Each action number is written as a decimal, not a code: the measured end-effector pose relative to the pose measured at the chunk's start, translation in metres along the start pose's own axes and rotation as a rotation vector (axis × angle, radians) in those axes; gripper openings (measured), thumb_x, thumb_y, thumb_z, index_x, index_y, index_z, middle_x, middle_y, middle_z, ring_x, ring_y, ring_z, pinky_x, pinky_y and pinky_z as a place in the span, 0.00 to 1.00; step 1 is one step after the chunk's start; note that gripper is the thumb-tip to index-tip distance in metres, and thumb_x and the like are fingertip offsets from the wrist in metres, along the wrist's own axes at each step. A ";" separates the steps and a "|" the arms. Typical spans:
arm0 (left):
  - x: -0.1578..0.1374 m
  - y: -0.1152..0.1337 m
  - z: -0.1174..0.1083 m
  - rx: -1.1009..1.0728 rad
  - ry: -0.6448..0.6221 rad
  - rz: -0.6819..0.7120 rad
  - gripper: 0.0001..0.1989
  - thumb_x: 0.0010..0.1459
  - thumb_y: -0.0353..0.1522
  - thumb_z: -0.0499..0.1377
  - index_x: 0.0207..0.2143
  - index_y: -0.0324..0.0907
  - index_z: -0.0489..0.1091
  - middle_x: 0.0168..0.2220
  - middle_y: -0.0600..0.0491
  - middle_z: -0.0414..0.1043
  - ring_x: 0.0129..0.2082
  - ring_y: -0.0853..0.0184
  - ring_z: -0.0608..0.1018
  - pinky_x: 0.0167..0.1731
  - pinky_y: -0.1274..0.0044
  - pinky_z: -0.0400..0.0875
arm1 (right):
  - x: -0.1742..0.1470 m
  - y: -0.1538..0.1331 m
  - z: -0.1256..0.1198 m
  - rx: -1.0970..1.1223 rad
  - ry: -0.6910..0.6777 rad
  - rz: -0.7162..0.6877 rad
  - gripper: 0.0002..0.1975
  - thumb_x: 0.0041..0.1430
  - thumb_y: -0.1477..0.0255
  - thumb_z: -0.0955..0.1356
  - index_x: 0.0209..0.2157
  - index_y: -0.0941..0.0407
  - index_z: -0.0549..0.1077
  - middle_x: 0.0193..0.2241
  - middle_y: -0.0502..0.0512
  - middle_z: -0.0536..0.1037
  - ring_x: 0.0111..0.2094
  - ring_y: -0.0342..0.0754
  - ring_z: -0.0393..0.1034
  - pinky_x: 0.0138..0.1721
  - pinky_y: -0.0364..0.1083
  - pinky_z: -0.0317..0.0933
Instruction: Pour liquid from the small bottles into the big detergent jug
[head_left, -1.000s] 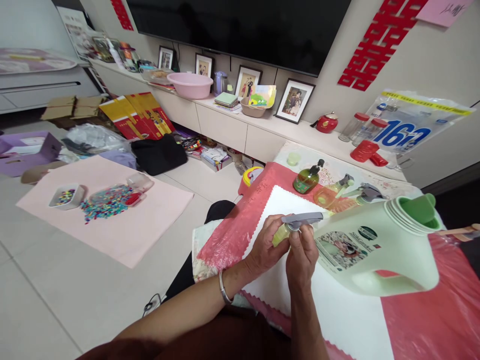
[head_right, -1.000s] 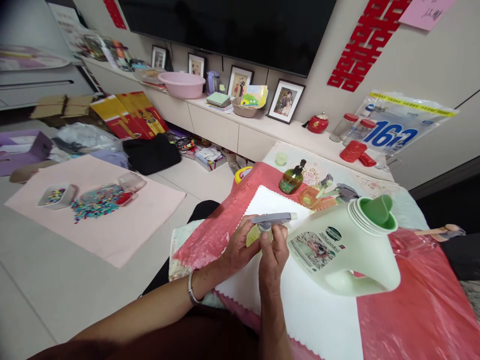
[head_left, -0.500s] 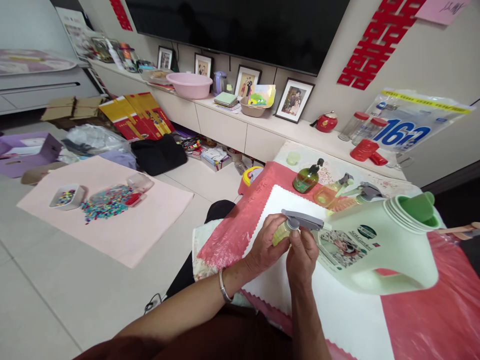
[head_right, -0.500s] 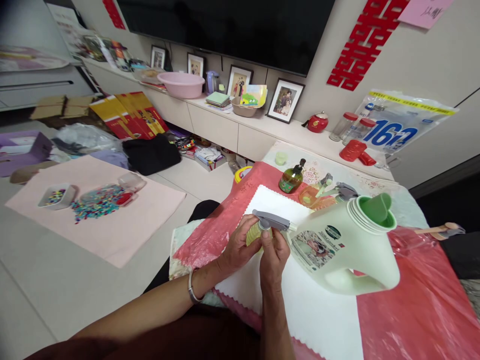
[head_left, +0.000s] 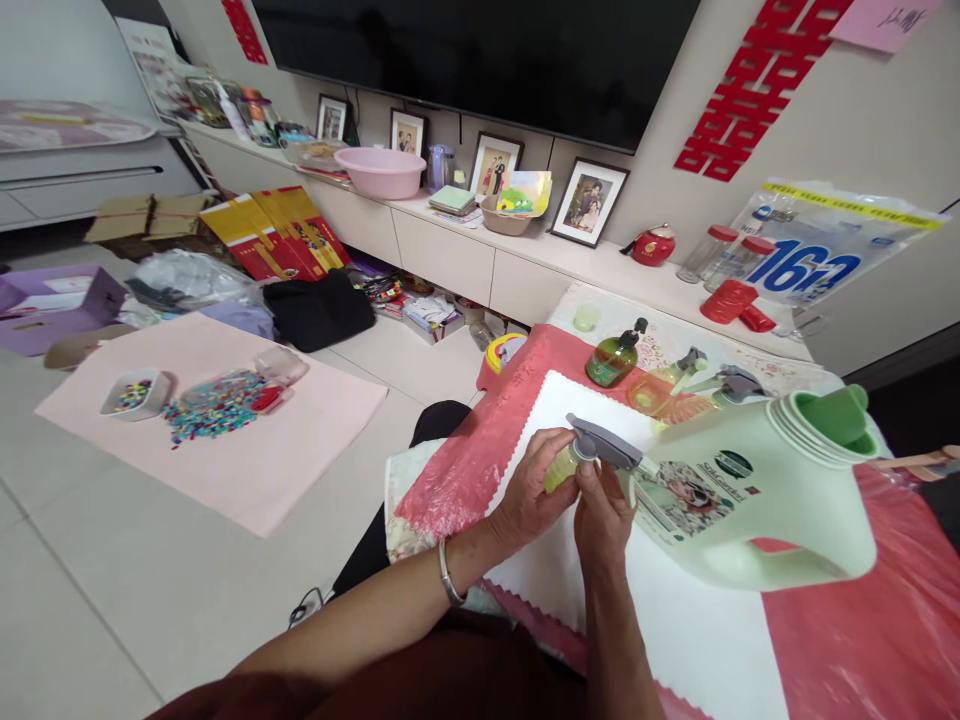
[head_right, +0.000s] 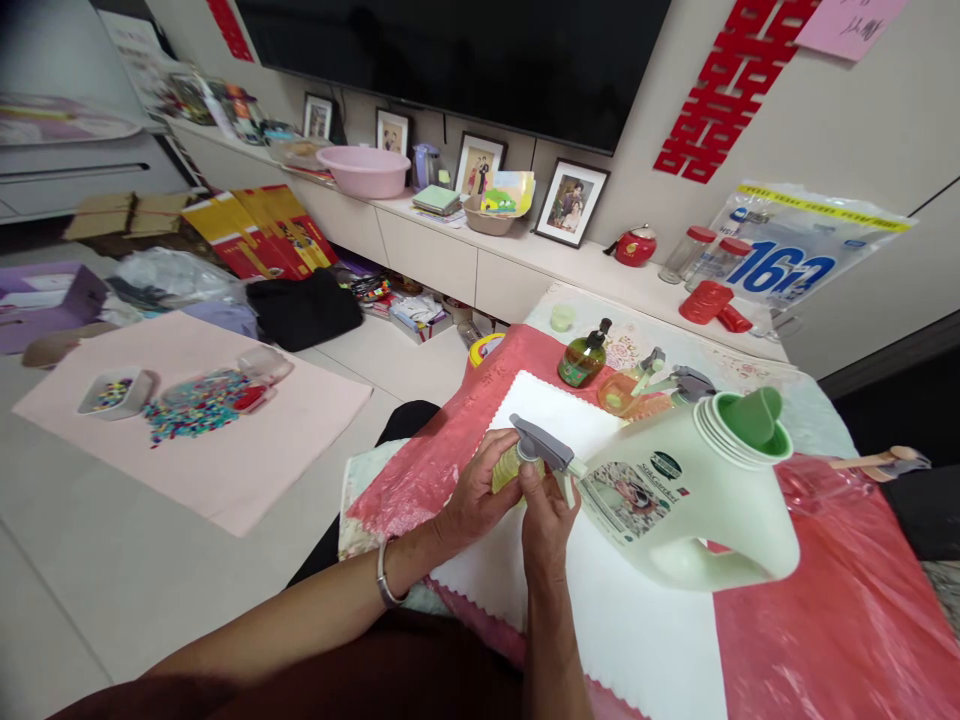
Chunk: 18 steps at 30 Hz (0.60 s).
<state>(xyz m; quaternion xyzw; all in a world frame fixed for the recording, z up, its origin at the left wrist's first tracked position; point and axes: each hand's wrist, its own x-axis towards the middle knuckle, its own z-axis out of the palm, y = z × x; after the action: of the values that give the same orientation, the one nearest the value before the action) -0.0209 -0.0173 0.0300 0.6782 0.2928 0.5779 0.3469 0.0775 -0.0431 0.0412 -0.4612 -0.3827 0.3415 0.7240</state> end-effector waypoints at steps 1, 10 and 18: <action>0.000 0.000 0.000 0.001 -0.002 -0.004 0.22 0.67 0.40 0.58 0.61 0.45 0.64 0.55 0.42 0.68 0.57 0.56 0.74 0.58 0.59 0.72 | 0.000 0.001 -0.002 -0.009 -0.011 -0.001 0.25 0.57 0.64 0.76 0.54 0.57 0.75 0.49 0.60 0.76 0.52 0.56 0.71 0.59 0.58 0.62; 0.000 0.002 -0.001 -0.018 -0.001 -0.039 0.23 0.66 0.38 0.59 0.61 0.45 0.64 0.56 0.42 0.68 0.58 0.55 0.73 0.58 0.58 0.71 | 0.004 -0.002 -0.005 -0.168 -0.056 -0.051 0.20 0.57 0.64 0.74 0.49 0.58 0.77 0.44 0.59 0.76 0.46 0.54 0.71 0.51 0.54 0.65; 0.002 0.003 -0.001 -0.043 -0.009 -0.048 0.24 0.66 0.40 0.60 0.62 0.46 0.64 0.56 0.43 0.69 0.57 0.55 0.73 0.59 0.59 0.71 | 0.006 -0.001 -0.009 -0.235 -0.099 -0.060 0.24 0.59 0.58 0.72 0.51 0.59 0.76 0.43 0.59 0.75 0.45 0.53 0.70 0.49 0.53 0.65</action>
<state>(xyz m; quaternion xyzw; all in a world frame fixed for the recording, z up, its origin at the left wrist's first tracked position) -0.0217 -0.0176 0.0333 0.6657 0.2951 0.5726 0.3766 0.0884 -0.0425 0.0408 -0.5140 -0.4690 0.2948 0.6550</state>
